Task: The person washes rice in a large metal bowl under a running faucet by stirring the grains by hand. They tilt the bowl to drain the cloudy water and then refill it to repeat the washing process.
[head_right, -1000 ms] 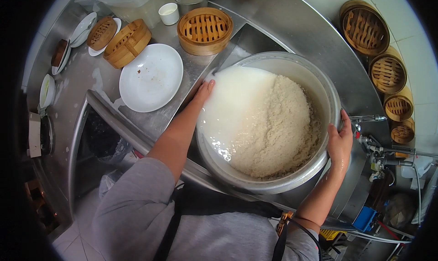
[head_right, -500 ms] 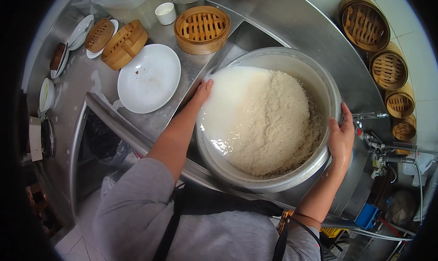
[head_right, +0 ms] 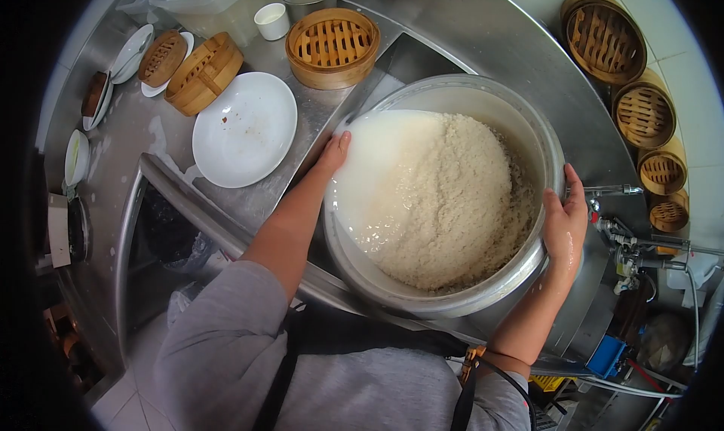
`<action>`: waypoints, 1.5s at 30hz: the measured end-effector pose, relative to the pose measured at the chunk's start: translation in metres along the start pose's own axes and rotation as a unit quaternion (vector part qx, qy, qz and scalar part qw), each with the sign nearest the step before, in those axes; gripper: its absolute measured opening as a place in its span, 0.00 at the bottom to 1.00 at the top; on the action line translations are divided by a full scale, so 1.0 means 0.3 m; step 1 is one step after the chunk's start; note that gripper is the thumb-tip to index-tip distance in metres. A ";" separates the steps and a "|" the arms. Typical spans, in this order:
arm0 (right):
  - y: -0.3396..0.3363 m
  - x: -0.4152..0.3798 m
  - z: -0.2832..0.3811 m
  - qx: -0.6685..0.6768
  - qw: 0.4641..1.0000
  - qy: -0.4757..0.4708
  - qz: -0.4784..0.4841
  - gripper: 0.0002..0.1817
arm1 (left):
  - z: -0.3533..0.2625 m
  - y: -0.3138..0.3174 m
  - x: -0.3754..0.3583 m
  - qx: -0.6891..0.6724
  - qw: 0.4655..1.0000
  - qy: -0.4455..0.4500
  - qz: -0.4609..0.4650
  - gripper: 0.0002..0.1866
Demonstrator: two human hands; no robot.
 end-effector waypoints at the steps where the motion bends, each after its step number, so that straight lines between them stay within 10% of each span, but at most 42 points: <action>1: 0.002 -0.003 0.005 0.000 1.000 0.002 0.000 0.25 | -0.002 0.000 -0.002 -0.005 1.000 -0.002 0.001 0.31; 45: 0.028 0.011 0.062 0.031 0.999 -0.014 0.025 0.25 | -0.020 0.002 -0.030 -0.057 0.998 0.020 -0.029 0.25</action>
Point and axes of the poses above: each hand's wrist, its own x-axis towards the middle knuckle, its own y-axis out of the palm, z = x × y, the point moved 10 cm from there along x, towards the middle knuckle, and after that the axes turned 13 degrees about y, right-handed, at the moved point
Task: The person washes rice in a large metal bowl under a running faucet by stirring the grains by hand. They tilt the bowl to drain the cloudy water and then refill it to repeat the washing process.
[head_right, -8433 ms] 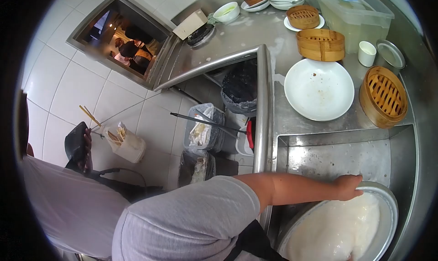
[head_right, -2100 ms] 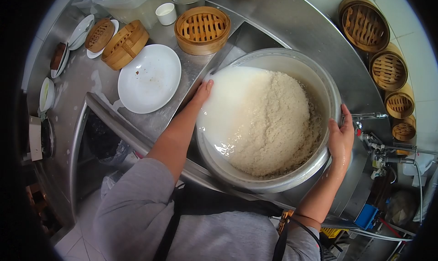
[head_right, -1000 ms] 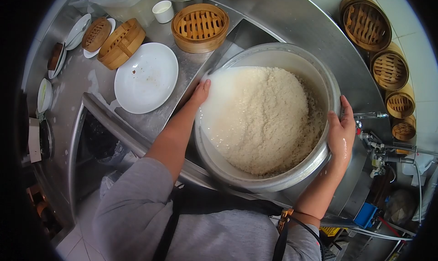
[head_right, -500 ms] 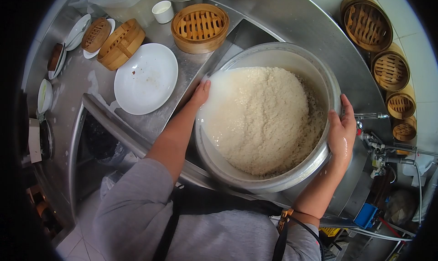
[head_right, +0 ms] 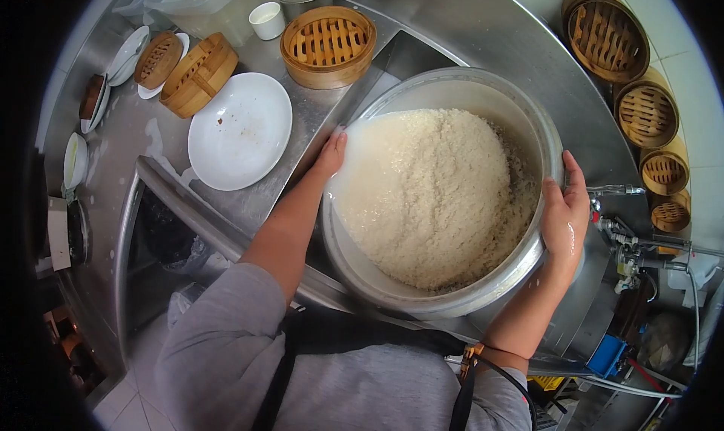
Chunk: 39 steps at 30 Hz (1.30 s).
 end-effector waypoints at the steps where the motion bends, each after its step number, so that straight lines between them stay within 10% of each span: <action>1: -0.003 0.001 0.000 -0.001 1.000 -0.002 -0.002 0.25 | -0.001 -0.001 -0.002 0.000 1.000 -0.005 -0.001 0.25; 12: -0.117 0.074 -0.143 -0.045 0.997 0.038 -0.041 0.26 | -0.103 -0.032 0.011 0.056 0.997 -0.055 -0.017 0.27; 18: -0.282 0.313 -0.565 -0.239 0.966 -0.020 -0.100 0.26 | -0.315 0.032 0.010 0.149 0.989 -0.027 -0.002 0.28; 23: -0.285 0.487 -0.871 -0.284 0.948 0.111 -0.090 0.26 | -0.457 0.091 -0.084 0.181 0.982 -0.034 -0.031 0.22; 39: -0.236 0.525 -0.939 -0.339 0.921 0.177 0.069 0.28 | -0.525 0.093 -0.175 0.194 0.976 -0.015 -0.095 0.20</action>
Point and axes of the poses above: each hand's wrist, its own x-axis towards the middle knuckle, its own y-axis out of the palm, z = x × y, the point moved 10 cm from there along x, towards the middle knuckle, and after that the axes turned 13 degrees about y, right-handed, at the moved point
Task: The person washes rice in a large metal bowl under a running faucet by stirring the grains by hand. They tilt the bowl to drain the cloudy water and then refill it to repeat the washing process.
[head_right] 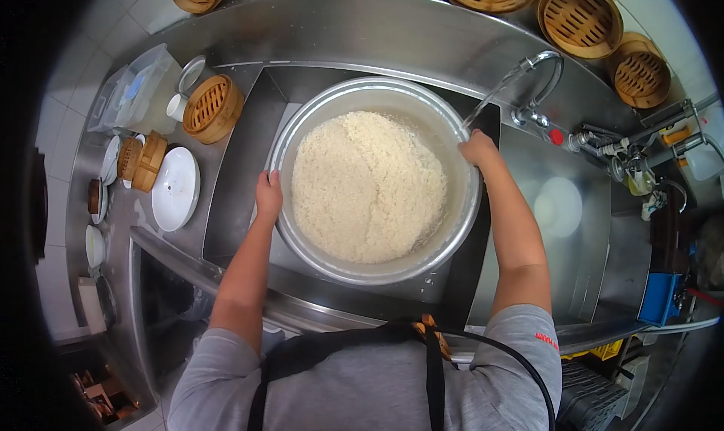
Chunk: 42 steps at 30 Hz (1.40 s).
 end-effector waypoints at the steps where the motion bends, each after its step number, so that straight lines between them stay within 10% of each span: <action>1: 0.032 0.014 -0.024 -0.029 1.000 -0.007 0.001 0.28 | 0.005 0.007 -0.008 -0.014 1.000 0.000 0.001 0.20; 6: 0.076 0.052 -0.056 -0.073 0.997 -0.040 -0.001 0.24 | 0.012 0.025 -0.067 -0.020 0.999 -0.017 0.019 0.20; 14: -0.056 0.020 -0.016 0.306 0.902 -0.132 -0.277 0.09 | 0.047 0.083 -0.071 -0.103 0.994 -0.026 0.020 0.19; 17: 0.091 0.157 0.003 0.575 0.816 -0.056 0.017 0.08 | 0.057 0.086 -0.068 -0.148 0.989 -0.013 0.006 0.18; 21: 0.068 0.031 0.069 0.768 0.637 -0.013 0.066 0.10 | 0.007 0.079 -0.068 -0.142 0.990 -0.011 0.020 0.17; 28: 0.020 -0.048 0.104 0.504 0.861 -0.032 0.062 0.09 | 0.009 0.079 -0.064 -0.101 0.995 -0.003 0.023 0.17; 32: -0.005 -0.038 0.043 0.708 0.696 -0.004 0.119 0.04 | 0.005 0.076 -0.061 -0.081 0.996 -0.003 0.027 0.18; 42: 0.054 0.033 0.096 0.842 0.489 0.036 0.225 0.05 | 0.008 0.073 -0.056 -0.054 0.998 0.000 0.026 0.21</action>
Point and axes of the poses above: each hand's wrist, its own x-axis towards the middle knuckle, its own y-axis out of the palm, z = x × y, the point moved 10 cm from there along x, towards the middle knuckle, and after that the axes turned 13 degrees about y, right-handed, at the moved point
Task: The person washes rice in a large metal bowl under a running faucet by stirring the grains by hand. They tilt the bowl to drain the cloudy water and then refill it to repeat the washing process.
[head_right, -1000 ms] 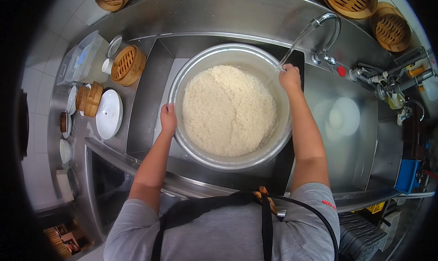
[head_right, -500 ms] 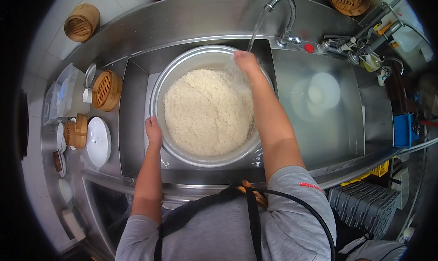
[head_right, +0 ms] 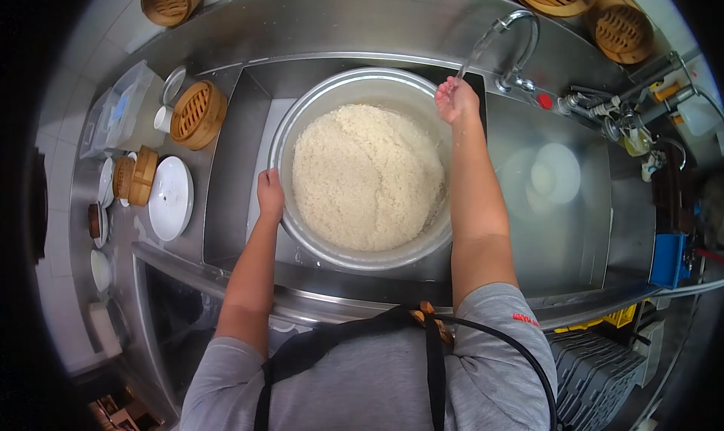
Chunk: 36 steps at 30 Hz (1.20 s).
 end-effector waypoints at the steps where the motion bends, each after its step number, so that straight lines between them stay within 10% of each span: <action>1: 0.004 0.011 -0.005 0.019 1.000 0.006 0.016 0.05 | 0.004 -0.001 0.001 -0.001 1.000 -0.001 -0.003 0.21; 24: -0.007 0.176 -0.123 0.180 0.977 0.024 0.111 0.12 | -0.012 -0.001 -0.011 -0.035 0.998 -0.047 0.014 0.18; 27: 0.156 0.116 -0.294 -0.071 0.981 0.092 0.153 0.12 | -0.025 -0.011 -0.016 -0.025 0.999 -0.048 0.010 0.18; 29: 0.235 0.098 -0.463 -0.531 0.846 0.036 0.027 0.15 | -0.028 -0.019 -0.011 -0.023 0.999 -0.045 0.003 0.18; 31: 0.407 0.059 -0.729 -0.811 0.546 -0.178 0.106 0.14 | -0.032 -0.013 -0.013 -0.032 0.998 -0.046 0.001 0.17; 33: 0.530 -0.097 -1.006 -0.910 0.311 -0.210 0.177 0.15 | -0.036 -0.014 -0.012 -0.021 0.999 -0.045 0.007 0.17; 36: 0.465 -0.031 -1.187 -0.945 0.143 -0.255 0.145 0.18 | -0.026 -0.007 -0.012 -0.027 0.998 -0.047 0.009 0.17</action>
Point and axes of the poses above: each hand's wrist, its own x-axis towards the middle knuckle, its own y-axis out of the palm, z = x × y, the point moved 10 cm from there along x, towards the middle knuckle, and after that the axes turned 13 degrees about y, right-handed, at the moved point
